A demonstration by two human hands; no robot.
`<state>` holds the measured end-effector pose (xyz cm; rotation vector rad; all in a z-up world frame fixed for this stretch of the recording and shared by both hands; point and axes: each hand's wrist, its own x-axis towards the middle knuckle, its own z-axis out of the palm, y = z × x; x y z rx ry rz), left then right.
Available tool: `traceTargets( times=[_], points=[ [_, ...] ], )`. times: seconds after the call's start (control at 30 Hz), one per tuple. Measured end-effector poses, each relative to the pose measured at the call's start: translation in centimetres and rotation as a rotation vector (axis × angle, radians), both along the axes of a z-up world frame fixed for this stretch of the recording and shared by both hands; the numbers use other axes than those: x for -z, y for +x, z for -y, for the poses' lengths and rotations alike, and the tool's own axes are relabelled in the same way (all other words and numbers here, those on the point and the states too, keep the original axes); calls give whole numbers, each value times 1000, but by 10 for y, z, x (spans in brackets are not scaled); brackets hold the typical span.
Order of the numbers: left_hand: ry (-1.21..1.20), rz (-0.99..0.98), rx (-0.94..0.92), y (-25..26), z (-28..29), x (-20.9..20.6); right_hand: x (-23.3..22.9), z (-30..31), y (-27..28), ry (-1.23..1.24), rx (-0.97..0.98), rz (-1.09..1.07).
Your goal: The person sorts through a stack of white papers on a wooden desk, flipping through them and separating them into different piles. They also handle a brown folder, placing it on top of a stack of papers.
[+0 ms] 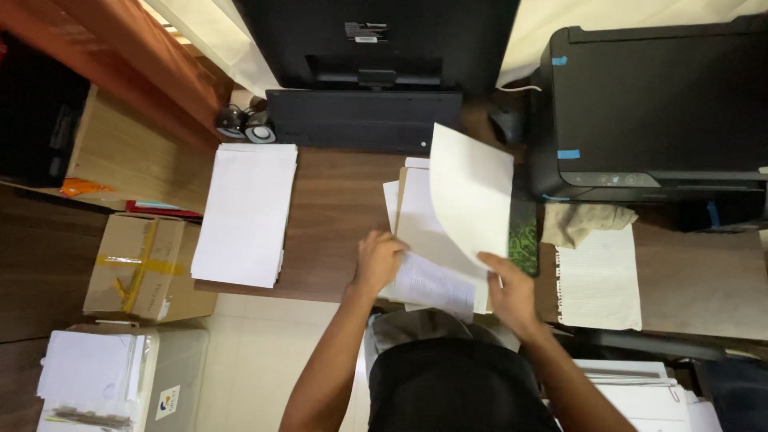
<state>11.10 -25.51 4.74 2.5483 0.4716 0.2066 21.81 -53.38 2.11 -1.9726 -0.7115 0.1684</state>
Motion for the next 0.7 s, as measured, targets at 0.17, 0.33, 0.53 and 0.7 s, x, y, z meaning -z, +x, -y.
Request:
traceTargets(
  times=[0.17, 0.33, 0.53, 0.7],
  points=[
    [233, 133, -40, 43, 24, -19, -18, 4, -20, 115, 55, 92],
    [185, 129, -309, 27, 35, 7, -20, 33, -14, 151, 177, 174],
    [11, -425, -524, -23, 47, 19, 21, 46, -24, 61, 184, 151],
    [35, -187, -571, -49, 3, 178, -11, 25, -45, 65, -158, 374]
  ],
)
